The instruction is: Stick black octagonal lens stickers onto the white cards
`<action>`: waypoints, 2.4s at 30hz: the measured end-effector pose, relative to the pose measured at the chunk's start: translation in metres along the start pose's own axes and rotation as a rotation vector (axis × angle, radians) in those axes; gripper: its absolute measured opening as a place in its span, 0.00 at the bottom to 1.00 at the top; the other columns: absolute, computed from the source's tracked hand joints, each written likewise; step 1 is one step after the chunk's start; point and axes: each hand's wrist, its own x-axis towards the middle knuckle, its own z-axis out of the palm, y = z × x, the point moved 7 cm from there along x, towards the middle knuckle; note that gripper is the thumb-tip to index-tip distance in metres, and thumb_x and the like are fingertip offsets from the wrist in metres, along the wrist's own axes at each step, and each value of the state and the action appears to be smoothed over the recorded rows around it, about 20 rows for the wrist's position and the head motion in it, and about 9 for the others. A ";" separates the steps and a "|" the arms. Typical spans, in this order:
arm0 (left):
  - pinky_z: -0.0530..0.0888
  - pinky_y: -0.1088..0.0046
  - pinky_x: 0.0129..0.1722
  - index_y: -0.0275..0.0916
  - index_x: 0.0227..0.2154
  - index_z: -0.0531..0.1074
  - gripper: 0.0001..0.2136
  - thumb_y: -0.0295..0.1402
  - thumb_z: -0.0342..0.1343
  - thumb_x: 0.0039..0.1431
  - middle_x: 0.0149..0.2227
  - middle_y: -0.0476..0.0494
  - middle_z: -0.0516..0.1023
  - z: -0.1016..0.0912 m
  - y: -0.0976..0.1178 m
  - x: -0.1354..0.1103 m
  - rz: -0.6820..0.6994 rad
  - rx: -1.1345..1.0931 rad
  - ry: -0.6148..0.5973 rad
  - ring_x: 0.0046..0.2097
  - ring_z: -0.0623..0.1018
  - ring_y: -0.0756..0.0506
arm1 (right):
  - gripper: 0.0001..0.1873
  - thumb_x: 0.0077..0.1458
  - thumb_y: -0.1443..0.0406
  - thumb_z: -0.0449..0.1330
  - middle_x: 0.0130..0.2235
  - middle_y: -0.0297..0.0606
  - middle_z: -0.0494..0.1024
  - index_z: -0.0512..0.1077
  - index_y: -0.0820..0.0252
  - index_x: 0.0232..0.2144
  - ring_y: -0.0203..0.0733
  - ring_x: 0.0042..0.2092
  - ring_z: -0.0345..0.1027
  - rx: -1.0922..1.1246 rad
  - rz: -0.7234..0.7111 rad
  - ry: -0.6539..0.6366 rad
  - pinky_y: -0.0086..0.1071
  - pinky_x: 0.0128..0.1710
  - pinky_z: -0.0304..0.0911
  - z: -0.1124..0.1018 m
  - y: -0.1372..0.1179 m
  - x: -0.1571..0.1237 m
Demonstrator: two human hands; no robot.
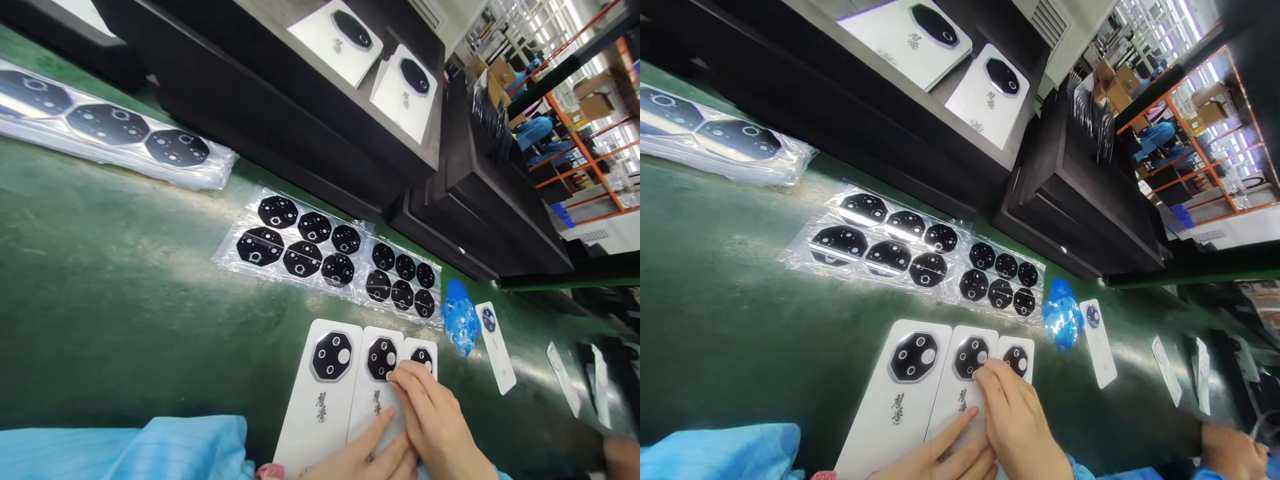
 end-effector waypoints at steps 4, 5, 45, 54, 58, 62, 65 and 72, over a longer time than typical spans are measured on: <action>0.69 0.66 0.52 0.40 0.45 0.73 0.14 0.27 0.43 0.66 0.45 0.54 0.77 0.004 -0.002 -0.007 -0.032 0.019 -0.023 0.51 0.71 0.49 | 0.17 0.64 0.75 0.41 0.41 0.42 0.77 0.69 0.63 0.45 0.37 0.42 0.73 -0.115 -0.070 -0.074 0.26 0.43 0.67 0.004 -0.007 0.002; 0.68 0.66 0.52 0.39 0.46 0.73 0.14 0.27 0.44 0.66 0.45 0.55 0.77 0.006 -0.003 -0.007 -0.041 0.026 -0.020 0.51 0.72 0.49 | 0.18 0.64 0.75 0.41 0.42 0.42 0.77 0.69 0.63 0.45 0.37 0.43 0.73 -0.142 -0.083 -0.091 0.26 0.43 0.67 0.005 -0.008 0.002; 0.72 0.71 0.51 0.47 0.48 0.73 0.15 0.28 0.43 0.68 0.48 0.59 0.76 0.016 0.001 -0.011 0.001 0.177 -0.074 0.51 0.73 0.52 | 0.14 0.65 0.70 0.45 0.37 0.38 0.77 0.70 0.61 0.41 0.37 0.37 0.74 0.002 -0.037 -0.016 0.26 0.38 0.71 0.004 -0.001 0.015; 0.71 0.70 0.52 0.44 0.45 0.75 0.13 0.26 0.52 0.60 0.47 0.54 0.77 0.017 0.000 -0.013 -0.067 0.093 0.006 0.50 0.73 0.49 | 0.17 0.66 0.70 0.42 0.36 0.40 0.78 0.71 0.62 0.38 0.38 0.37 0.75 -0.056 -0.036 -0.009 0.28 0.37 0.71 0.012 -0.007 0.029; 0.68 0.68 0.55 0.47 0.47 0.73 0.16 0.26 0.55 0.56 0.51 0.56 0.74 0.024 0.002 -0.014 -0.055 0.093 -0.073 0.49 0.73 0.48 | 0.18 0.65 0.71 0.41 0.41 0.43 0.77 0.71 0.65 0.43 0.41 0.42 0.74 -0.151 -0.126 -0.115 0.30 0.42 0.71 0.019 -0.010 0.020; 0.70 0.70 0.52 0.48 0.44 0.75 0.13 0.26 0.53 0.59 0.47 0.59 0.76 0.019 -0.001 -0.012 -0.091 0.114 0.019 0.46 0.74 0.49 | 0.18 0.64 0.71 0.42 0.43 0.44 0.77 0.70 0.66 0.46 0.42 0.44 0.73 -0.176 -0.182 -0.167 0.31 0.44 0.70 0.022 -0.009 0.011; 0.71 0.70 0.50 0.48 0.43 0.76 0.13 0.26 0.51 0.61 0.47 0.61 0.76 0.018 -0.003 -0.011 -0.095 0.135 0.031 0.46 0.75 0.50 | 0.18 0.63 0.72 0.43 0.44 0.45 0.76 0.70 0.67 0.47 0.43 0.46 0.72 -0.181 -0.187 -0.130 0.32 0.46 0.69 0.018 -0.010 0.011; 0.71 0.71 0.51 0.44 0.42 0.76 0.09 0.31 0.53 0.61 0.44 0.56 0.78 0.014 -0.003 -0.009 -0.108 0.080 0.035 0.48 0.74 0.50 | 0.15 0.63 0.74 0.47 0.43 0.46 0.77 0.71 0.68 0.45 0.43 0.45 0.73 -0.147 -0.173 -0.057 0.33 0.48 0.69 0.015 -0.014 0.013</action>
